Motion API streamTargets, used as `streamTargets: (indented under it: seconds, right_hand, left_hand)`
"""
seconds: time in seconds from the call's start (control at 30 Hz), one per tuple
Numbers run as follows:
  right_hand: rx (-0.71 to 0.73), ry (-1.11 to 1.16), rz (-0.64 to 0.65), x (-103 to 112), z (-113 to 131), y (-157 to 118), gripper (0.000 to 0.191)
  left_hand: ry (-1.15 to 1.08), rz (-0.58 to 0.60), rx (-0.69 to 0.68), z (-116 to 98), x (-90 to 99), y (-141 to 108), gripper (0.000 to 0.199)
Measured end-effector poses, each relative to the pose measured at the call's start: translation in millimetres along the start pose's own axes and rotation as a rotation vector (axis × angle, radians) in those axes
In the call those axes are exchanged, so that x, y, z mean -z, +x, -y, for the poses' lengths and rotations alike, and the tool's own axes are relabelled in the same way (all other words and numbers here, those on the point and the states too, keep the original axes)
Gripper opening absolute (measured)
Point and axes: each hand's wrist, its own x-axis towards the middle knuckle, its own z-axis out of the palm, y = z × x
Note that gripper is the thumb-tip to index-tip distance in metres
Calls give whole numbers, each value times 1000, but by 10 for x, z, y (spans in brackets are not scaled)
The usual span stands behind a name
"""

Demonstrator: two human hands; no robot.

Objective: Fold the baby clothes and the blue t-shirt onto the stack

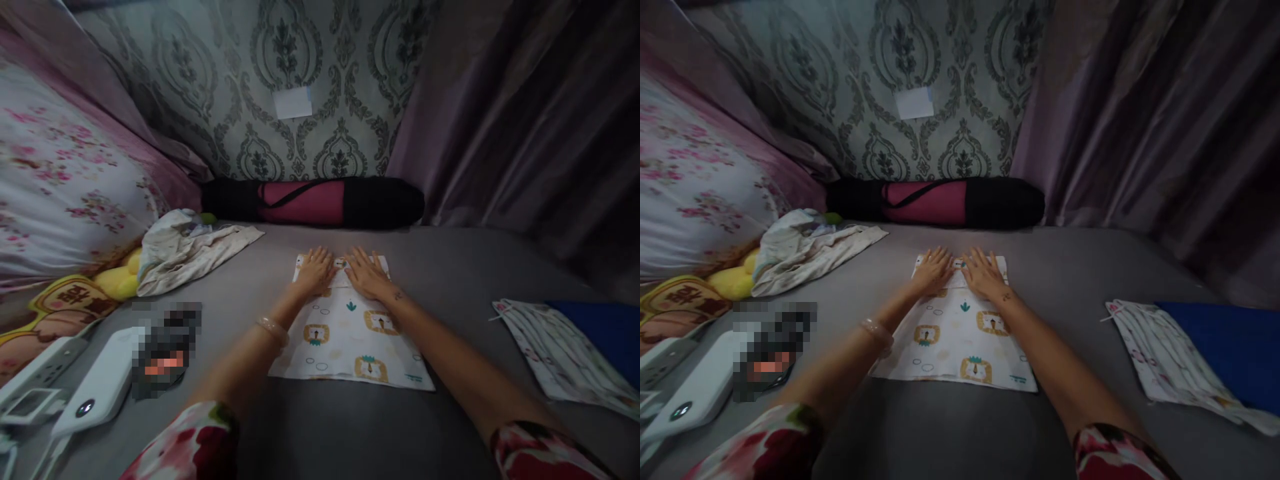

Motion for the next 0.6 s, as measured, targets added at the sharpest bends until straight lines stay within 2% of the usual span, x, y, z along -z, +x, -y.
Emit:
streamTargets:
  seconds: [0.1, 0.27, 0.47, 0.6]
  right_hand:
    - [32, 33, 20, -86, 142, 28, 55]
    - [1, 61, 60, -199, 175, 37, 56]
    - [-13, 164, 145, -45, 85, 76, 58]
    - [-180, 158, 22, 35, -153, 1, 62]
  left_hand:
    - [-17, 25, -20, -89, -112, 2, 55]
    - [-33, 57, -10, -58, -229, -6, 57]
    - [-66, 118, -18, -31, -67, 12, 58]
    - [-37, 22, 72, 133, -5, -88, 60]
